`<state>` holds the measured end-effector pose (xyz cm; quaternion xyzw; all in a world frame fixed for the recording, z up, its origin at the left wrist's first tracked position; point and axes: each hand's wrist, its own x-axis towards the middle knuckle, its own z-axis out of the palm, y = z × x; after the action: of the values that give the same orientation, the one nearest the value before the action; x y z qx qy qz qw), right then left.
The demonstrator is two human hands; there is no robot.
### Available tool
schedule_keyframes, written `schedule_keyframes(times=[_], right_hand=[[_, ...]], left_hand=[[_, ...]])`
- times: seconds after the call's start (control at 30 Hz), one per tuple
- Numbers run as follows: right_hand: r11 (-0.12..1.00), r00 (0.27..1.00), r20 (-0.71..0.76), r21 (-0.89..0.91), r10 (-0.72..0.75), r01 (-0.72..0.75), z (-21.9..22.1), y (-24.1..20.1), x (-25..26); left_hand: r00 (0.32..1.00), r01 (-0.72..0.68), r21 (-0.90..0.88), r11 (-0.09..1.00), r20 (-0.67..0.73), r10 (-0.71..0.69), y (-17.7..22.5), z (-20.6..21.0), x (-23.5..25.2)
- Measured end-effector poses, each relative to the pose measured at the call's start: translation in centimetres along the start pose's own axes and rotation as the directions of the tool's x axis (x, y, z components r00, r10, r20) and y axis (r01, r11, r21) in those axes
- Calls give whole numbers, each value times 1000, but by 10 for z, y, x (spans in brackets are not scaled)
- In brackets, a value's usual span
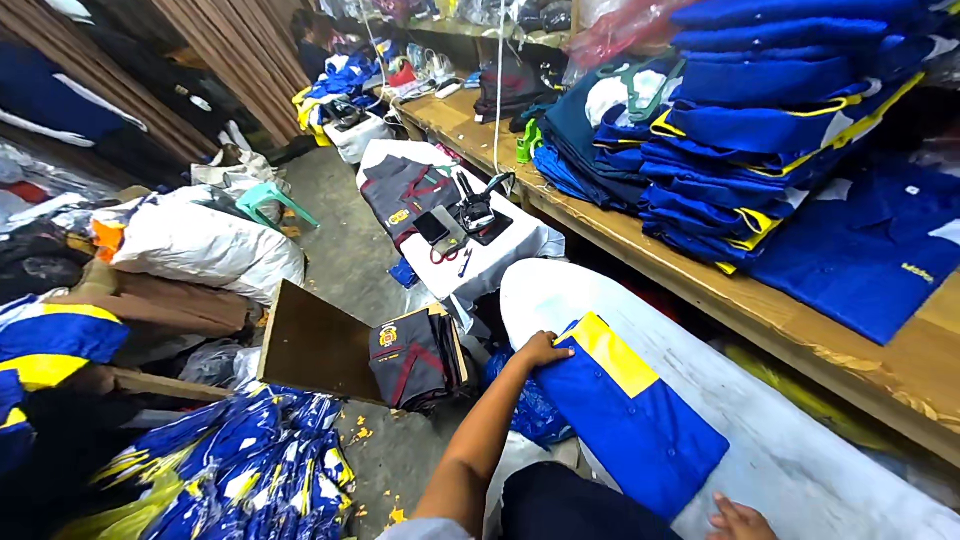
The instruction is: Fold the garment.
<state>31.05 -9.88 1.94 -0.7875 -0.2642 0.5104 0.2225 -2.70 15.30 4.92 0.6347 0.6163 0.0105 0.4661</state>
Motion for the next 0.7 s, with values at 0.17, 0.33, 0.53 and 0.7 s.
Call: schedule_keyframes(times=[0.17, 0.33, 0.53, 0.7], right_hand=[[983, 999, 39, 179, 29, -36, 22, -9, -3], [984, 1000, 2, 176, 28, -28, 30, -17, -1], [990, 999, -38, 139, 20, -14, -9, -21, 16], [992, 994, -105, -127, -3, -11, -48, -17, 33]], left_hand=[[998, 60, -101, 993, 38, -56, 1, -4, 1], [999, 45, -135, 990, -7, -47, -7, 8, 5], [997, 83, -140, 987, 21, -81, 4, 35, -12], [998, 50, -200, 979, 51, -41, 21, 72, -38]])
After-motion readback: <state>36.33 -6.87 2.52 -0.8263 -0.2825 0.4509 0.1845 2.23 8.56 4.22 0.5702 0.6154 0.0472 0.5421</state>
